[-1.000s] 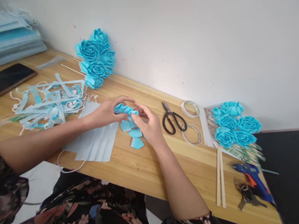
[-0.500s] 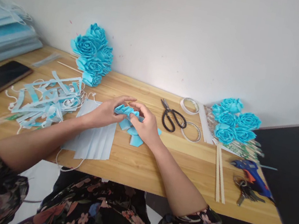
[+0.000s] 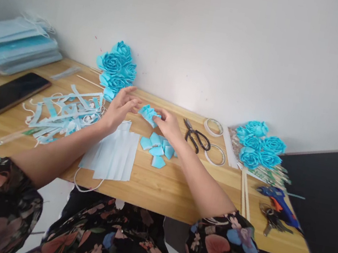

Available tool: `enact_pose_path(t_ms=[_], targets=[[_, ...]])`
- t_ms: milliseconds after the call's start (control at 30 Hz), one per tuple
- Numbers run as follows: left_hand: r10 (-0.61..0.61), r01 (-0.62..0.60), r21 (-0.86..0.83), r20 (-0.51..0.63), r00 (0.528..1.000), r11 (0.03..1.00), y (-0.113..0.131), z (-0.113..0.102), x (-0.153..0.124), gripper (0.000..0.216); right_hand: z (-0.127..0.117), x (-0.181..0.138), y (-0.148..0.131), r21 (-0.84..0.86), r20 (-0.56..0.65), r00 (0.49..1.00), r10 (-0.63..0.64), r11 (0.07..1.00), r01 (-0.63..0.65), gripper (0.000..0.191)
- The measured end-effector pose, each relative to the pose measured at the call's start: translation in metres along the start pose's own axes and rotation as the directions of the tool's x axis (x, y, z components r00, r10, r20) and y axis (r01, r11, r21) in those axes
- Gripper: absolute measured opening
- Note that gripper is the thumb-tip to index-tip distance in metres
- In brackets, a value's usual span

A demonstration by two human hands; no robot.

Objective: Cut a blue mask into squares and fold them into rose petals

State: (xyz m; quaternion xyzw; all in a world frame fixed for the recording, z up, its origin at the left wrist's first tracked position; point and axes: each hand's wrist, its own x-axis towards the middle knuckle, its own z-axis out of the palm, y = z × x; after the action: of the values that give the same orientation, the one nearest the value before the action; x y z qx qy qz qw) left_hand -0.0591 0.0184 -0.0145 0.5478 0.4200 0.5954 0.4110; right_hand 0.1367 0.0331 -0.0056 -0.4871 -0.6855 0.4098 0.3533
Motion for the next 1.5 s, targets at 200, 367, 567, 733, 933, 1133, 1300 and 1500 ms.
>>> enact_pose_path(t_ms=[200, 367, 567, 733, 933, 1133, 1300, 1500], targets=[[0.012, -0.007, 0.091, -0.05, 0.999, 0.996, -0.009, -0.003, 0.007, 0.049, 0.018, 0.022, 0.005, -0.382, 0.083, 0.996, -0.03, 0.922, 0.06, 0.046], [-0.005, 0.018, 0.159, -0.081, 0.997, 0.987, -0.012, -0.006, 0.011, 0.049, 0.018, 0.024, -0.001, -0.406, 0.091, 0.993, -0.08, 0.907, 0.111, 0.04], [-0.006, 0.021, 0.223, -0.067, 0.998, 0.975, -0.021, -0.008, 0.014, 0.04, 0.007, 0.026, -0.004, -0.399, 0.062, 0.992, -0.114, 0.908, 0.129, 0.038], [-0.029, 0.022, 0.272, 0.022, 0.999, 0.962, -0.021, -0.012, 0.016, 0.038, -0.012, 0.016, -0.004, -0.422, 0.019, 0.992, -0.121, 0.899, 0.118, 0.037], [-0.059, -0.064, 0.503, 0.225, 0.972, 0.862, -0.018, -0.017, 0.013, 0.038, -0.027, -0.021, -0.002, -0.525, 0.122, 0.989, -0.087, 0.84, 0.139, 0.031], [-0.084, -0.079, 0.596, 0.241, 0.967, 0.799, -0.013, -0.017, 0.009, 0.039, -0.025, -0.04, 0.002, -0.601, 0.263, 0.957, -0.12, 0.756, 0.26, 0.023], [-0.087, -0.047, 0.646, 0.174, 0.981, 0.762, -0.009, -0.017, 0.008, 0.037, -0.019, -0.047, 0.006, -0.611, 0.3, 0.94, -0.161, 0.724, 0.319, 0.024], [0.009, -0.074, 0.667, 0.1, 0.995, 0.741, 0.005, -0.01, 0.0, 0.036, -0.011, -0.054, 0.013, -0.424, 0.147, 0.969, -0.199, 0.872, 0.243, 0.03]])
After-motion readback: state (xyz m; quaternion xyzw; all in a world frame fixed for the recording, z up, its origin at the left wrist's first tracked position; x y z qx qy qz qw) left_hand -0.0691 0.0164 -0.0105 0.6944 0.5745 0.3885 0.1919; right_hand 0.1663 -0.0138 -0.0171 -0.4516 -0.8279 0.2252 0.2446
